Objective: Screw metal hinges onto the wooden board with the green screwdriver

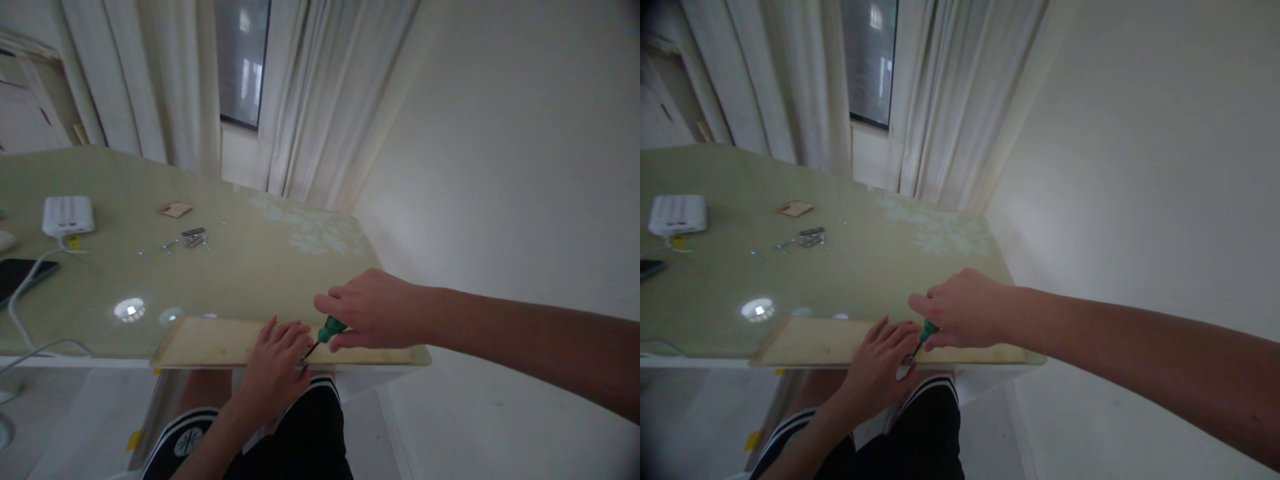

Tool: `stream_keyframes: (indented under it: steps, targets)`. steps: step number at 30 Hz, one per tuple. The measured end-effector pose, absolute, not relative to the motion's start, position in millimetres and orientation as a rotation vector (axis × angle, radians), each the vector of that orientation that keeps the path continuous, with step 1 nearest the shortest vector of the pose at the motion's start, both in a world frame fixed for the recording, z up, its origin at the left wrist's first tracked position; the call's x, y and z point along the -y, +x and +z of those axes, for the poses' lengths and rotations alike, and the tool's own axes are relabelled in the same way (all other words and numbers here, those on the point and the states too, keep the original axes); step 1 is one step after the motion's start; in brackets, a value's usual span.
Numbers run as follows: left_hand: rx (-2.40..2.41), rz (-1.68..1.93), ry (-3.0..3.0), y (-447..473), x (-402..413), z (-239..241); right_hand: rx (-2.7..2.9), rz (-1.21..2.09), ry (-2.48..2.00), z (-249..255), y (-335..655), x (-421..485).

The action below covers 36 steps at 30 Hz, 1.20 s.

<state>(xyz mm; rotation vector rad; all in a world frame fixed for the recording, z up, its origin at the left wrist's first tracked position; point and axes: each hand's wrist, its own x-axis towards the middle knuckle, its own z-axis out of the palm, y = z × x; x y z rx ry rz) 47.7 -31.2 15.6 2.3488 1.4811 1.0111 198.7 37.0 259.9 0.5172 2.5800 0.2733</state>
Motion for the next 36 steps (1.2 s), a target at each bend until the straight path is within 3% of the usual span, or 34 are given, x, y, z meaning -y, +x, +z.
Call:
stream_keyframes:
  steps: [5,12,20,27,36]
  targets:
    - [-1.519,1.014,2.356,50,32,18,-2.606,0.283,0.388,264,197,-36]
    - [-1.452,0.993,2.351,42,30,23,-2.536,0.335,0.644,253,195,-34]
    - [-1.486,1.015,2.352,44,29,17,-2.581,0.281,0.436,271,195,-33]
    - [-1.494,1.012,2.328,45,27,14,-2.496,0.360,0.703,258,194,-28]
    - [-1.481,1.013,2.305,45,27,14,-2.552,0.300,0.606,259,195,-24]
